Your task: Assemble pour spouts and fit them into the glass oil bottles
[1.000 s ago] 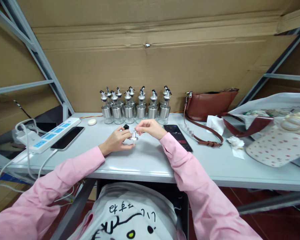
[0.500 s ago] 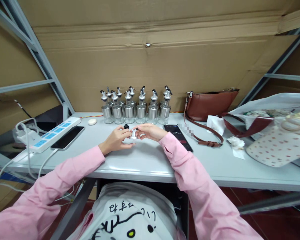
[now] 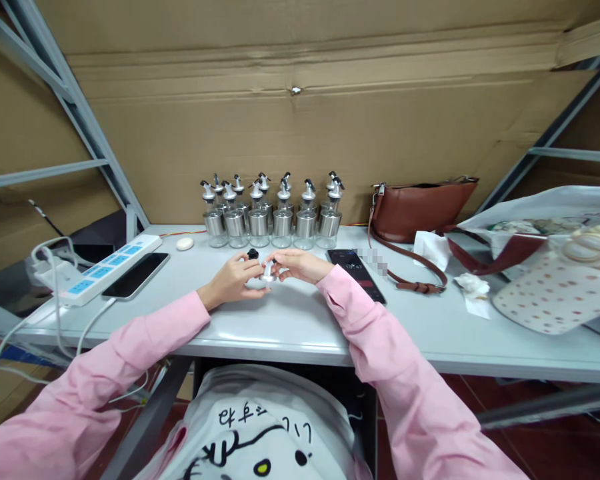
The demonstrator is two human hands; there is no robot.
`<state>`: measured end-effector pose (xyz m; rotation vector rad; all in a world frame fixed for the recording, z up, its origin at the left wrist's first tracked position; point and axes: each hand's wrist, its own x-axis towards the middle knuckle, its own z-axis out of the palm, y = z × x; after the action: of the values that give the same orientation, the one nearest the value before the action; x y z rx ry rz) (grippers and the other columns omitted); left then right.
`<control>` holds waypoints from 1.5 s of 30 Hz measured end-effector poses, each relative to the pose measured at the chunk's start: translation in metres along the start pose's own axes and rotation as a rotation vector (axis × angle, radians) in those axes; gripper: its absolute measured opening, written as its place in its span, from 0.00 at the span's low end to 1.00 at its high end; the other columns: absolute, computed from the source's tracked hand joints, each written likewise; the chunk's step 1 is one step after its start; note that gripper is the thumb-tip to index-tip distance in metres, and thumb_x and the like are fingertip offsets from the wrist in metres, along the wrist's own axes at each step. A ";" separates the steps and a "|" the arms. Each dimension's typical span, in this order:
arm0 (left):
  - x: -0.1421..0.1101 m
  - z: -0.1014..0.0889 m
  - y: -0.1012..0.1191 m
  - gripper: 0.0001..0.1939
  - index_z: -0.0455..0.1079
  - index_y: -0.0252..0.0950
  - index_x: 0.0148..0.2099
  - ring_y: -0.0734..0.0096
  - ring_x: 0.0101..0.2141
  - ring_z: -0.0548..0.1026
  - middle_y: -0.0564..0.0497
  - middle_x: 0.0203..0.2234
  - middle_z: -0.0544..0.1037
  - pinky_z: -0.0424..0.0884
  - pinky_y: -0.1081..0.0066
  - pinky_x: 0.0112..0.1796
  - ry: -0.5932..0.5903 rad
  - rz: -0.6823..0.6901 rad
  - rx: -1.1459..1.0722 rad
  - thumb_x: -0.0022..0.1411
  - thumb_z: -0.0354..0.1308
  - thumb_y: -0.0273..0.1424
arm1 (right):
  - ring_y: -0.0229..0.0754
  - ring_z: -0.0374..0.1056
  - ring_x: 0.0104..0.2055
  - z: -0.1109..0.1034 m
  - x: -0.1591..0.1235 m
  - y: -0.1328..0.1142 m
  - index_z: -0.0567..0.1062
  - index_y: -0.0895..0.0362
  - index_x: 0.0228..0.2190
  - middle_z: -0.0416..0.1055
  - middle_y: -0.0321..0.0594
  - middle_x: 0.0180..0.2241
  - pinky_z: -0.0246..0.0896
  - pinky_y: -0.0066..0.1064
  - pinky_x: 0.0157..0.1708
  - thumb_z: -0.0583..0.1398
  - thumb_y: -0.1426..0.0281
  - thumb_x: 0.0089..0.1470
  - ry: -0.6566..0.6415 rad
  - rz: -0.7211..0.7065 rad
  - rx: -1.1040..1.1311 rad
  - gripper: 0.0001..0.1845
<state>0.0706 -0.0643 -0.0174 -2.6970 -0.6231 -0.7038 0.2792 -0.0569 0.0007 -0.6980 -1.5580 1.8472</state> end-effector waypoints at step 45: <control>-0.007 0.043 -0.044 0.23 0.56 0.34 0.56 0.63 0.44 0.68 0.45 0.40 0.71 0.64 0.58 0.49 0.085 -0.476 -0.307 0.57 0.49 0.20 | 0.31 0.61 0.24 0.000 0.008 0.000 0.73 0.60 0.29 0.66 0.32 0.22 0.58 0.25 0.25 0.67 0.57 0.37 0.265 -0.139 -0.131 0.21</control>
<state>0.0616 -0.0127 -0.0503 -2.7882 -1.2485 -1.1034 0.2737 -0.0511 0.0010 -0.8350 -1.5207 1.4954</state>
